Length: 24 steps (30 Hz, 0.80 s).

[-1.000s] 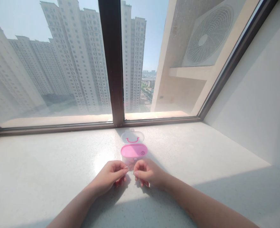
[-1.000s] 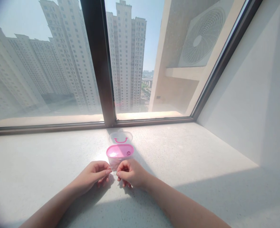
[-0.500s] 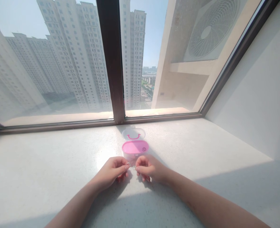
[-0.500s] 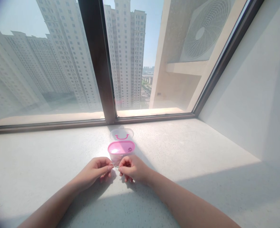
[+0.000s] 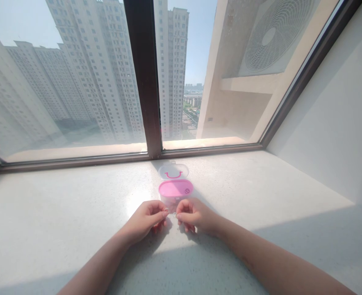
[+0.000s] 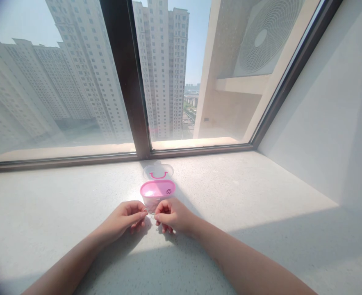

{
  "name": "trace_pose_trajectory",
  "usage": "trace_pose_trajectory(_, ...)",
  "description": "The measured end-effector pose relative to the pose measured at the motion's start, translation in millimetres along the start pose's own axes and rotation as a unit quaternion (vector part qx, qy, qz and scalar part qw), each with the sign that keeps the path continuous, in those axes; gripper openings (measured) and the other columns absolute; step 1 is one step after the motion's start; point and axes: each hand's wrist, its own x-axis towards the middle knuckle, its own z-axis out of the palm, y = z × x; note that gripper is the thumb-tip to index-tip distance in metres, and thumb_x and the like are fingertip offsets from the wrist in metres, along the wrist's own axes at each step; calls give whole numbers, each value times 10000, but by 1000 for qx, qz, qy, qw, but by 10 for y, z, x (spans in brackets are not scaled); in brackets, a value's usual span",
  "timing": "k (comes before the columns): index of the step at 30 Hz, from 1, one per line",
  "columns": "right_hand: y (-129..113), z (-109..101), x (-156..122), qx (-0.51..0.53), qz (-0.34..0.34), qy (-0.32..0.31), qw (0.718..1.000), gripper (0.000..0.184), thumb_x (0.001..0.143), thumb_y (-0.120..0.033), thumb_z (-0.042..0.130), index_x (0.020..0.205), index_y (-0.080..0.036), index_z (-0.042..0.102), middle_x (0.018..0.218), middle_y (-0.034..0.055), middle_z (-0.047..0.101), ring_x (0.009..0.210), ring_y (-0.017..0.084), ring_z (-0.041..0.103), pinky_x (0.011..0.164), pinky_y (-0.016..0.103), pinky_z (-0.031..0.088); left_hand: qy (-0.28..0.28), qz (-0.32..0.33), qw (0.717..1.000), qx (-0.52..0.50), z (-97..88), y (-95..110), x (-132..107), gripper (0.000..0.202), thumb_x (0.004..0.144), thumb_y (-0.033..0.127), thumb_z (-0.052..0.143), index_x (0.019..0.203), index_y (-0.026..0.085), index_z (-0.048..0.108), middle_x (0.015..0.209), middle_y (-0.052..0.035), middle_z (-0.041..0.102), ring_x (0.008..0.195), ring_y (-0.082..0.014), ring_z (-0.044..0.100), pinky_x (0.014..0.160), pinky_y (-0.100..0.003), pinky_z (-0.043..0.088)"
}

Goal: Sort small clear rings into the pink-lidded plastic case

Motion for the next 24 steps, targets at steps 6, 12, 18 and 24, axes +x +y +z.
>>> trace_pose_trajectory(6, -11, 1, -2, -2, 4, 0, 1000, 106, 735, -228, 608, 718, -145, 544, 608, -11, 619, 392, 57, 501, 331, 148, 337, -1, 4, 1000, 2, -4, -2, 9, 261, 811, 397, 615, 789, 142, 562, 608, 6, 588, 487, -92, 486, 455, -198, 358)
trace_pose_trajectory(12, -22, 10, -5, -1, 5, -4, 1000, 104, 726, -223, 602, 703, -146, 537, 598, -11, 611, 404, 67, 519, 314, 143, 326, 0, 1, 1000, 4, -3, -8, 2, 276, 810, 414, 610, 796, 142, 564, 619, -2, 598, 488, -92, 485, 461, -201, 360)
trace_pose_trajectory(18, -19, 9, 4, -7, 9, 0, 1000, 124, 724, -239, 616, 700, -148, 536, 577, -22, 597, 400, 64, 515, 320, 143, 327, 2, -4, 1000, 10, -2, -7, 0, 296, 797, 432, 619, 794, 140, 570, 619, -1, 595, 486, -92, 485, 460, -201, 358)
trace_pose_trajectory(24, 3, 3, 13, -7, 7, -5, 1000, 122, 733, -246, 611, 706, -151, 538, 561, -24, 592, 394, 68, 509, 316, 146, 327, -1, 1, 1000, 5, -5, -4, 2, 279, 810, 416, 612, 800, 140, 568, 614, 5, 588, 489, -91, 485, 463, -201, 360)
